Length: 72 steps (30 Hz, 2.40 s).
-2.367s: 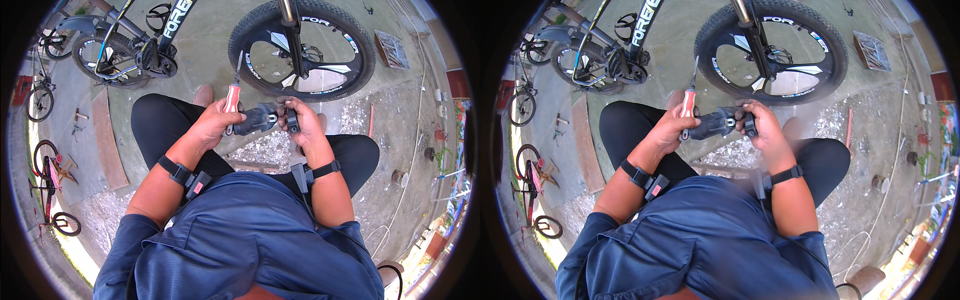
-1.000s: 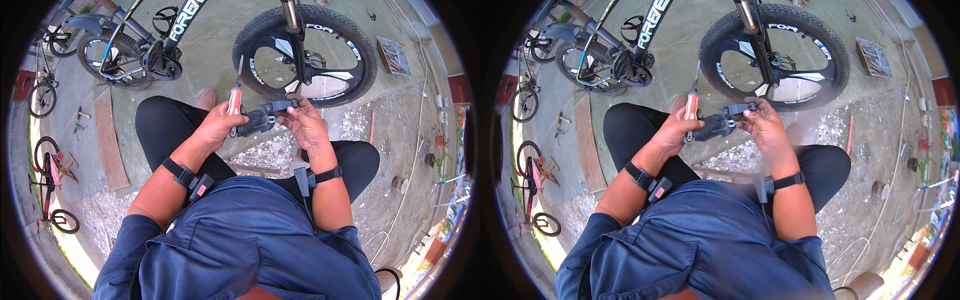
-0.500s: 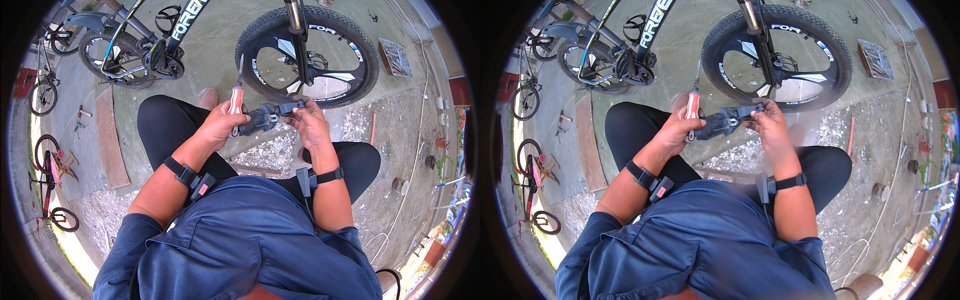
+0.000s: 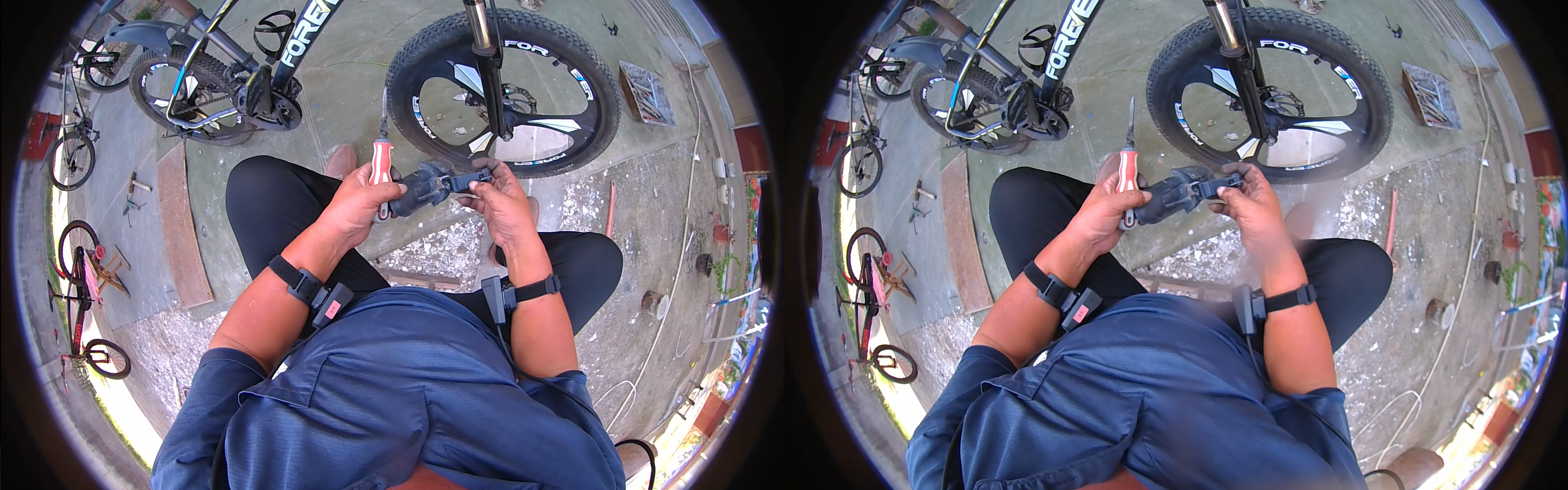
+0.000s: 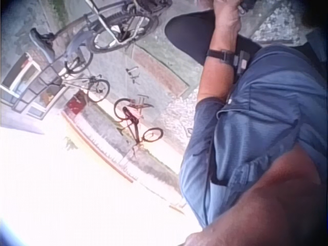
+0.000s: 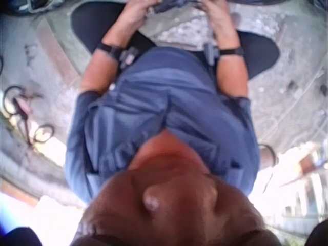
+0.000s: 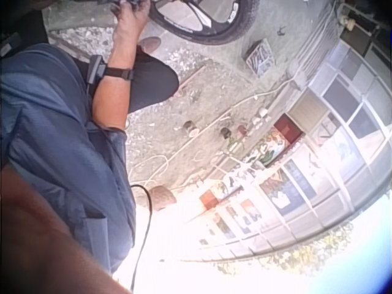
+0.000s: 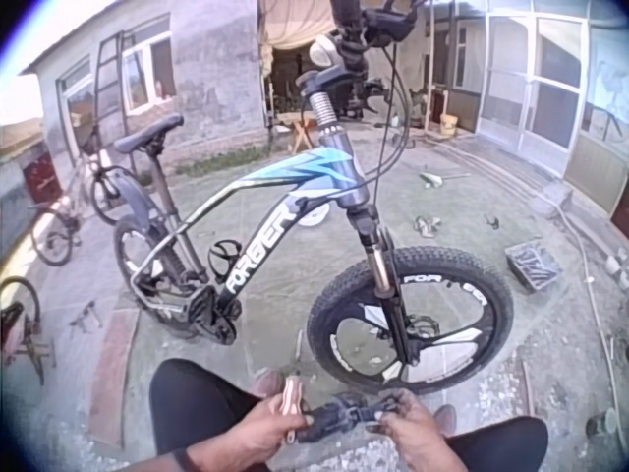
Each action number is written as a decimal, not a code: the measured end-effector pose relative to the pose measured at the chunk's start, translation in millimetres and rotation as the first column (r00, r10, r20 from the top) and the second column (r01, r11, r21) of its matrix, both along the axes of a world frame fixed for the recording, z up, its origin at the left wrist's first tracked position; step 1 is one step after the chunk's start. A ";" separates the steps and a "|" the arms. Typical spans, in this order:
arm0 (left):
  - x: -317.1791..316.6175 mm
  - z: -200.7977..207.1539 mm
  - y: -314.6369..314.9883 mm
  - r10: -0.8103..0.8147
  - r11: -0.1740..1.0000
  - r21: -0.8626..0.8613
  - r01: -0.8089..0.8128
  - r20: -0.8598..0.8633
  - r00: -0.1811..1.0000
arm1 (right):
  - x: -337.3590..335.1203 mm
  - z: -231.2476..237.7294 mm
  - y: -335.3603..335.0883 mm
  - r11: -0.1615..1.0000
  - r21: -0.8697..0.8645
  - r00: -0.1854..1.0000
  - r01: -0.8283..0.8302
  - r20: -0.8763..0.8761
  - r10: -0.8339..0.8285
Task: The person retrieves a small part from a bucket and uses a screwdriver to attach a plastic fender to the front fork of a bicycle while sitting in an outdoor area. They align the fender with the fork and begin securing it with screws.
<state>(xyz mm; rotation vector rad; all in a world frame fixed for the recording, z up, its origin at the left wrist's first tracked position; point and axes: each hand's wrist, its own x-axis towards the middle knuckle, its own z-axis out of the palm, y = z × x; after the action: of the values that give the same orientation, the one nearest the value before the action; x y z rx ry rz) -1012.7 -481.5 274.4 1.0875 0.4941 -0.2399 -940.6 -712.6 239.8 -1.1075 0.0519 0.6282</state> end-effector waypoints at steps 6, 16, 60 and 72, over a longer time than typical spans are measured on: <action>-0.3 -7.1 1.4 -0.009 1.000 -0.015 0.009 0.016 1.000 | -2.2 3.5 3.1 0.999 -0.040 1.000 0.006 0.026 -0.005; -0.5 -7.2 1.2 -0.071 0.997 0.013 0.071 -0.005 0.997 | -1.2 5.3 5.2 0.997 -0.078 0.999 0.010 0.036 -0.008; -2.3 1.2 -11.3 -0.056 0.952 0.303 0.033 0.068 0.996 | -1.7 1.5 18.1 0.885 -0.289 0.928 0.364 0.196 -0.318; -2.4 -2.2 -21.2 -0.067 0.777 0.628 -0.045 0.153 0.986 | -16.8 -1.9 40.7 0.915 -0.242 0.946 0.322 0.113 -0.303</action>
<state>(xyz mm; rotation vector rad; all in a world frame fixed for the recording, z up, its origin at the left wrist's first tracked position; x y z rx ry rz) -1015.2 -502.7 272.2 1.7586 0.4232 0.0227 -957.5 -671.9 237.9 -1.3397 0.2495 0.2964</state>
